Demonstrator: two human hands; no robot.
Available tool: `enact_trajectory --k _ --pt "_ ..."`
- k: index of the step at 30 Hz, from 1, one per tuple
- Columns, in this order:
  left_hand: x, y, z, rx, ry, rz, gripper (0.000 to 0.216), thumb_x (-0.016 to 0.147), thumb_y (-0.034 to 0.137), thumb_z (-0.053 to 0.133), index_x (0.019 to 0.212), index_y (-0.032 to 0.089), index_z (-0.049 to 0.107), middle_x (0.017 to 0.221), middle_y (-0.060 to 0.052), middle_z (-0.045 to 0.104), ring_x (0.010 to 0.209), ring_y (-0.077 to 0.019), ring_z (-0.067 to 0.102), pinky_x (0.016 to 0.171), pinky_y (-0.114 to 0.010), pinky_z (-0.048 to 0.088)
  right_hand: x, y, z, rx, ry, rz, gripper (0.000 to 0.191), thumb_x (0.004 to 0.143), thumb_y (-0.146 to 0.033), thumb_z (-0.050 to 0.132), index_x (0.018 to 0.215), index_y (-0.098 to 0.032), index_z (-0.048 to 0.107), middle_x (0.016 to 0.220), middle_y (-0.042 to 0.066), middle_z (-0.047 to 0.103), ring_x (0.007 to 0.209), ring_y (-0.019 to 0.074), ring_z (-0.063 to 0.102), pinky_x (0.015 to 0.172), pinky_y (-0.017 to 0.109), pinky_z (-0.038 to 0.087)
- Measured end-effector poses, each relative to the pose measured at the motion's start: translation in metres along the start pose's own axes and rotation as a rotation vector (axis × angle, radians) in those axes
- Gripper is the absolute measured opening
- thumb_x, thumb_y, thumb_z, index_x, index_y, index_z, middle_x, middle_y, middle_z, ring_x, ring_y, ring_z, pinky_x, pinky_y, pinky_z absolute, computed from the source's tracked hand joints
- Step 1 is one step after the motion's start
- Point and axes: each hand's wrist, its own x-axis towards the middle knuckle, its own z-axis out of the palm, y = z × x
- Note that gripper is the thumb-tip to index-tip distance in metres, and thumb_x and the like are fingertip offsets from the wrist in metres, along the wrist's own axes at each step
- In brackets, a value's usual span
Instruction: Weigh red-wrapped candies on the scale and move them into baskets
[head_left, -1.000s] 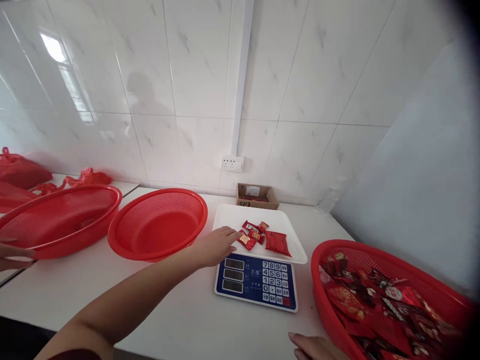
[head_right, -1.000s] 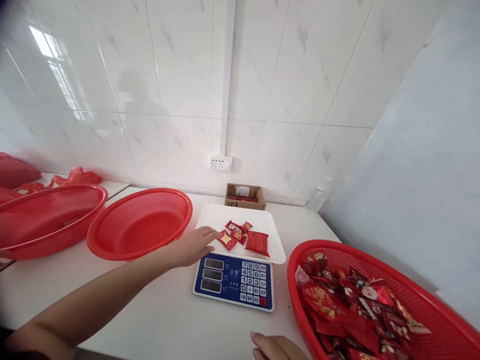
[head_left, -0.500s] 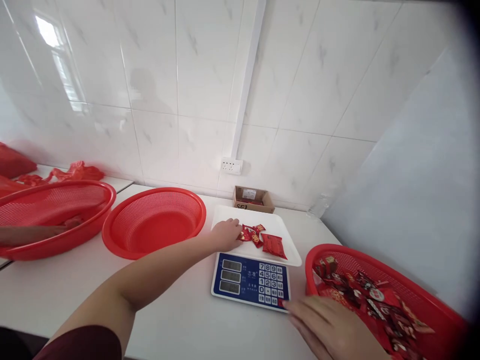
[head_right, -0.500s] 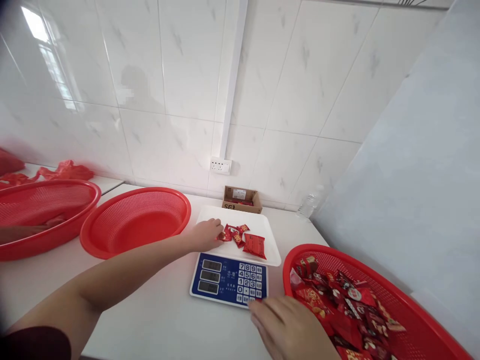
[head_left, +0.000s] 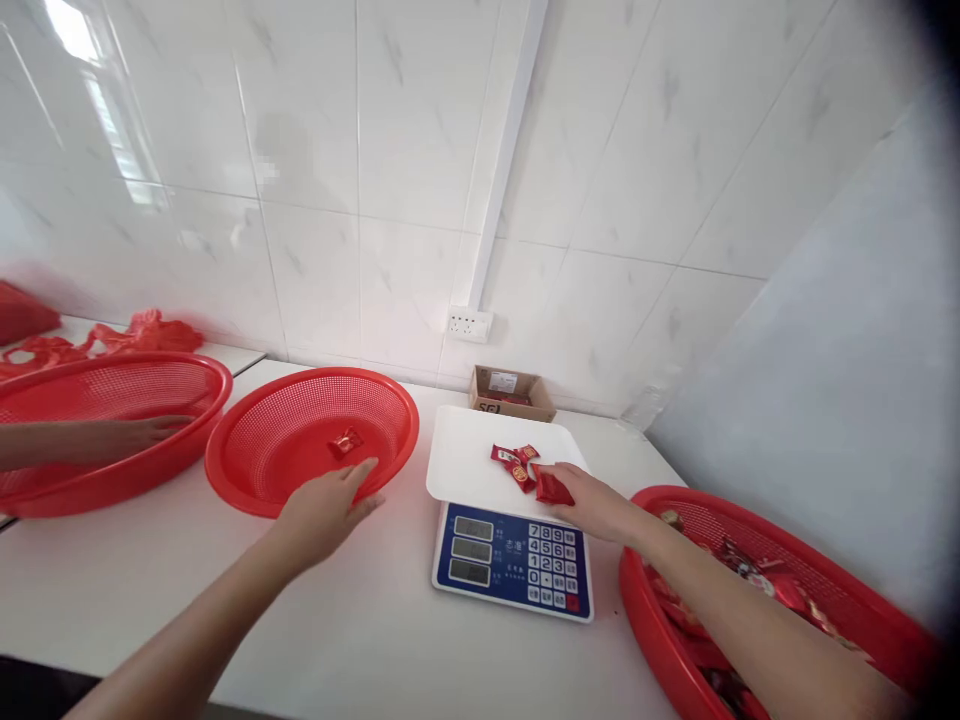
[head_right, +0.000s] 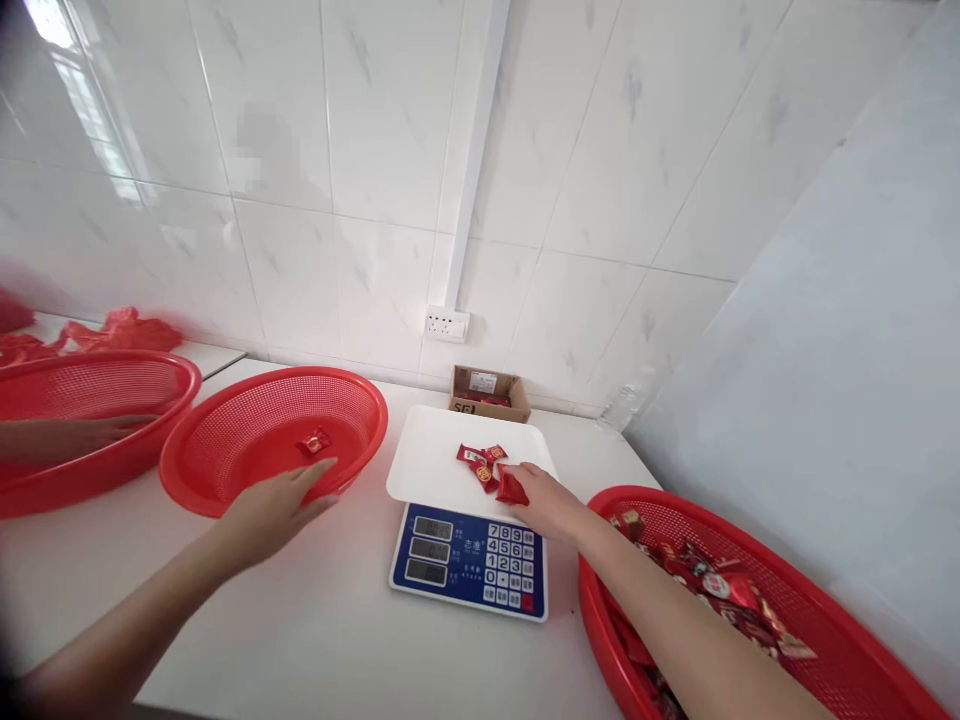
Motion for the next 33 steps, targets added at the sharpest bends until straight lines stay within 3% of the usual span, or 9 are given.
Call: enact_trajectory --k 5,9,11,13,15,17,23,26,33 --pt "-0.028 -0.013 0.021 0.101 0.232 0.047 0.037 0.089 0.04 0.038 0.114 0.02 0.056 0.101 -0.008 0.066 0.096 -0.0244 0.059 0.098 -0.049 0.03 0.012 0.003 -0.002 -0.207 -0.024 0.223 0.052 0.077 -0.011 0.042 0.127 -0.023 0.044 0.122 0.012 0.056 0.104 0.029 0.057 0.079 0.038 0.043" --pt "-0.029 -0.013 0.027 0.11 0.307 0.056 0.032 0.09 0.032 0.036 0.105 0.018 0.061 0.092 -0.007 0.068 0.086 -0.021 0.061 0.096 -0.046 0.032 0.029 -0.01 -0.019 -0.235 0.007 0.321 0.037 0.081 -0.019 0.04 0.116 -0.013 0.052 0.103 0.019 0.064 0.093 0.0337 0.06 0.071 0.042 0.044" --pt "-0.028 -0.011 0.029 0.128 0.331 0.083 0.032 0.09 0.03 0.036 0.106 0.018 0.06 0.091 -0.007 0.068 0.083 -0.0212 0.061 0.09 -0.043 0.037 0.036 -0.03 -0.031 -0.101 0.004 0.277 0.035 0.082 -0.022 0.041 0.115 -0.018 0.052 0.105 0.013 0.064 0.091 0.0265 0.062 0.071 0.036 0.047" --pt "-0.027 -0.01 0.031 0.154 0.356 0.105 0.032 0.09 0.03 0.036 0.107 0.017 0.06 0.09 -0.008 0.068 0.081 -0.0217 0.061 0.084 -0.041 0.039 0.043 -0.056 -0.044 0.321 -0.03 0.112 0.038 0.082 -0.024 0.044 0.119 -0.022 0.048 0.114 0.009 0.061 0.093 0.0209 0.061 0.072 0.031 0.05" --pt "-0.027 -0.01 0.033 0.177 0.383 0.119 0.032 0.09 0.031 0.036 0.107 0.017 0.06 0.089 -0.008 0.068 0.079 -0.0218 0.061 0.08 -0.039 0.04 0.05 -0.079 -0.054 0.631 -0.016 -0.074 0.052 0.083 -0.032 0.048 0.132 -0.028 0.032 0.13 0.006 0.049 0.104 0.0183 0.057 0.079 0.03 0.05" --pt "-0.027 -0.01 0.034 0.185 0.404 0.132 0.033 0.091 0.032 0.036 0.106 0.016 0.06 0.087 -0.008 0.068 0.077 -0.0212 0.061 0.077 -0.037 0.04 0.058 -0.091 -0.056 0.698 0.005 -0.177 0.063 0.083 -0.04 0.05 0.138 -0.031 0.02 0.141 0.006 0.037 0.113 0.0186 0.051 0.086 0.032 0.048" --pt "-0.028 -0.014 0.037 0.189 0.459 0.163 0.031 0.09 0.032 0.037 0.106 0.017 0.06 0.084 -0.006 0.068 0.074 -0.0198 0.06 0.073 -0.035 0.039 0.079 -0.055 -0.014 -0.005 0.054 -0.051 0.062 0.074 -0.041 0.059 0.132 -0.026 0.04 0.143 0.007 0.033 0.129 0.0298 0.031 0.102 0.043 0.03" --pt "-0.027 -0.016 0.039 0.191 0.487 0.17 0.031 0.09 0.031 0.038 0.105 0.016 0.06 0.082 -0.006 0.067 0.073 -0.0195 0.06 0.073 -0.035 0.038 0.078 -0.031 0.012 -0.074 0.057 0.009 0.062 0.07 -0.041 0.063 0.127 -0.021 0.047 0.143 0.013 0.031 0.131 0.0366 0.022 0.1 0.05 0.028" --pt "-0.026 -0.015 0.04 0.201 0.536 0.175 0.031 0.09 0.032 0.038 0.103 0.017 0.061 0.076 -0.005 0.067 0.068 -0.0186 0.059 0.072 -0.034 0.037 0.07 -0.015 0.033 -0.133 0.208 -0.047 0.035 0.089 -0.035 0.037 0.115 -0.02 0.054 0.127 0.01 0.046 0.112 0.0232 0.046 0.093 0.034 0.035"
